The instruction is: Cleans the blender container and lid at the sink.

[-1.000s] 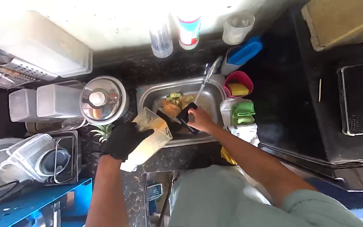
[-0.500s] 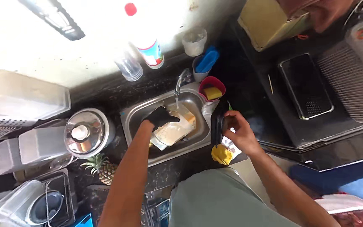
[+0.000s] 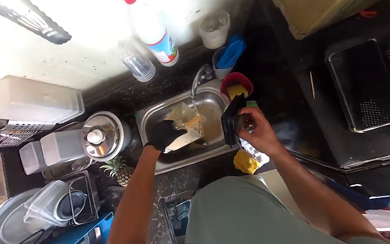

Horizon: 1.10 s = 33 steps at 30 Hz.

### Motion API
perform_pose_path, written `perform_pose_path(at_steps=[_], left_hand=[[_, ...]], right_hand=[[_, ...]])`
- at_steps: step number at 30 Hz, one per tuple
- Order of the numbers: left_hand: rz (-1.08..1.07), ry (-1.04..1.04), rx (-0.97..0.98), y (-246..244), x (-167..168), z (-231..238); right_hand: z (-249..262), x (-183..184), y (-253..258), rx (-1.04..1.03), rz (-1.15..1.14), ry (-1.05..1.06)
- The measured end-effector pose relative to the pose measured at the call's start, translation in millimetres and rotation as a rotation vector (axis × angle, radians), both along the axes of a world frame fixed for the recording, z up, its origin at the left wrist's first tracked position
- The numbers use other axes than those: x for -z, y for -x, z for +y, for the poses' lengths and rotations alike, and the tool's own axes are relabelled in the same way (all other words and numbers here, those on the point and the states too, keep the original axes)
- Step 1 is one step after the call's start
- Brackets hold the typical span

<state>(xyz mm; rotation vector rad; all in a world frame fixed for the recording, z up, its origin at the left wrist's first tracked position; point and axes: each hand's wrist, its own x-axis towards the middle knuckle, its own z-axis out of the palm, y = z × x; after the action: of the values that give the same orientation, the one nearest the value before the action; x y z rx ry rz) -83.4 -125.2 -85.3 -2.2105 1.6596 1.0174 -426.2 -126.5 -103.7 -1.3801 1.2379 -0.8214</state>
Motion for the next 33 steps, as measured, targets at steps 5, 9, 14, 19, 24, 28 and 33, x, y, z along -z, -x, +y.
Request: perform_pose_path(at_steps=[5,9,14,19,24,28,33], left_hand=[[-0.013,0.046,0.0,-1.7,2.6,5.6],[0.119,0.141,-0.034,-5.1,3.1,11.5],[0.039,0.192,-0.066,3.4,8.9,21.3],[0.013,0.224,-0.1,2.9,-3.5,17.3],[-0.017,0.257,-0.067,-1.3,-8.0,36.5],[0.199,0.39,-0.337,-13.2,-2.5,49.1],[0.35,0.433,-0.62,0.5,0.8,68.2]], right_hand=[[-4.7,-0.5,1.2,-0.047,0.009,0.032],[-2.9,-1.2,4.9,-0.029,0.021,0.025],[0.2,-1.1,8.9,-0.001,0.031,0.005],[2.2,3.0,12.2,-0.002,0.044,0.002],[-1.7,6.5,9.8,0.004,0.049,-0.003],[-2.6,7.7,6.0,-0.001,0.039,-0.004],[-6.9,4.6,5.2,0.0,0.033,-0.001]])
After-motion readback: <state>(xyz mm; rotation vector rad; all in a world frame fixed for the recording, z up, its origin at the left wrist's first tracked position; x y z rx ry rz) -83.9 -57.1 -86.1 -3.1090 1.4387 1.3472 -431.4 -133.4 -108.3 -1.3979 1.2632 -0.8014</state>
